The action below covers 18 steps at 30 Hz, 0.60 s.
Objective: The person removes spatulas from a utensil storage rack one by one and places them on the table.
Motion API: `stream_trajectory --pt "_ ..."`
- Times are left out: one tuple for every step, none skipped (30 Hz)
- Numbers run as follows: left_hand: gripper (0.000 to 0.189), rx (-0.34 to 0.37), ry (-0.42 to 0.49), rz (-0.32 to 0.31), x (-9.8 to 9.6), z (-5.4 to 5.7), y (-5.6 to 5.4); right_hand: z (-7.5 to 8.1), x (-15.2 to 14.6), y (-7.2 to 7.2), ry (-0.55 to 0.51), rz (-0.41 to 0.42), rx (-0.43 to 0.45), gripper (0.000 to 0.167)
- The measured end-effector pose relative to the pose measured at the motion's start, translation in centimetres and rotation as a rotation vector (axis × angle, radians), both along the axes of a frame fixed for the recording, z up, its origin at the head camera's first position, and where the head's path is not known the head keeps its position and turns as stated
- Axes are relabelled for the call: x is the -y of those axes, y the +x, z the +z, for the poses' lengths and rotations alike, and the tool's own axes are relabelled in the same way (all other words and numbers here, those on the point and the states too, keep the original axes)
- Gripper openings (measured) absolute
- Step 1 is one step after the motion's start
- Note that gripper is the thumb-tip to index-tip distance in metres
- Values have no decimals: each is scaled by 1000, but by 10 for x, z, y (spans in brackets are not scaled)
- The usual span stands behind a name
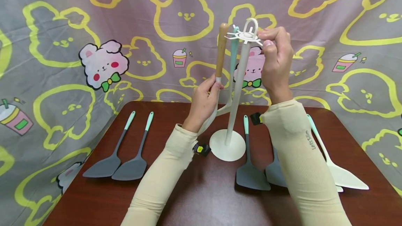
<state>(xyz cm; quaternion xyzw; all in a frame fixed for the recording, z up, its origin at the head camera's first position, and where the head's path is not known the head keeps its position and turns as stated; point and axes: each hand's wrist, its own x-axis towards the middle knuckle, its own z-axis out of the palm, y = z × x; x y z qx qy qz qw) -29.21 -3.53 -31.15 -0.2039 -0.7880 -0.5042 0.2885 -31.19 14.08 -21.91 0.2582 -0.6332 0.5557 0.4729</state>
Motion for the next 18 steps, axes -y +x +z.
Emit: stream_trajectory --pt "22 2 2 1 0 0 0 0 0 0 2 -1 -1 49" --pt "22 4 4 2 0 1 0 1 0 0 6 -3 -3 49" --pt "22 6 4 4 1 1 0 1 0 0 9 -5 -5 49" --pt "22 8 3 6 1 2 0 1 0 0 12 -7 -6 49" --pt "22 10 1 6 1 2 0 1 0 0 12 -8 -6 49" --pt "22 10 -2 8 1 2 0 1 0 0 13 -9 -6 49" --pt "21 11 -5 10 1 2 0 1 0 0 15 -11 -5 49" --pt "22 12 -8 11 2 2 0 1 0 0 14 -10 -2 49" --pt "22 12 -11 13 2 2 0 1 0 1 14 -10 -1 49" --pt "22 11 -14 16 2 2 0 1 0 1 12 -10 2 49" --pt "22 9 -16 18 2 2 0 1 0 1 13 -10 5 49" --pt "22 9 -17 19 3 2 0 1 1 1 14 -10 9 49" --pt "23 8 -18 21 3 1 0 1 1 1 14 -9 11 49" --pt "23 9 -18 22 3 1 0 1 1 1 12 -8 15 48" --pt "22 8 -18 25 3 1 0 0 1 1 13 -8 15 48" --pt "22 7 -17 25 3 1 0 0 1 1 12 -8 18 48" --pt "22 8 -15 26 3 1 0 0 1 1 14 -8 18 48" --pt "22 9 -16 27 3 0 -1 0 1 1 10 -7 17 48"
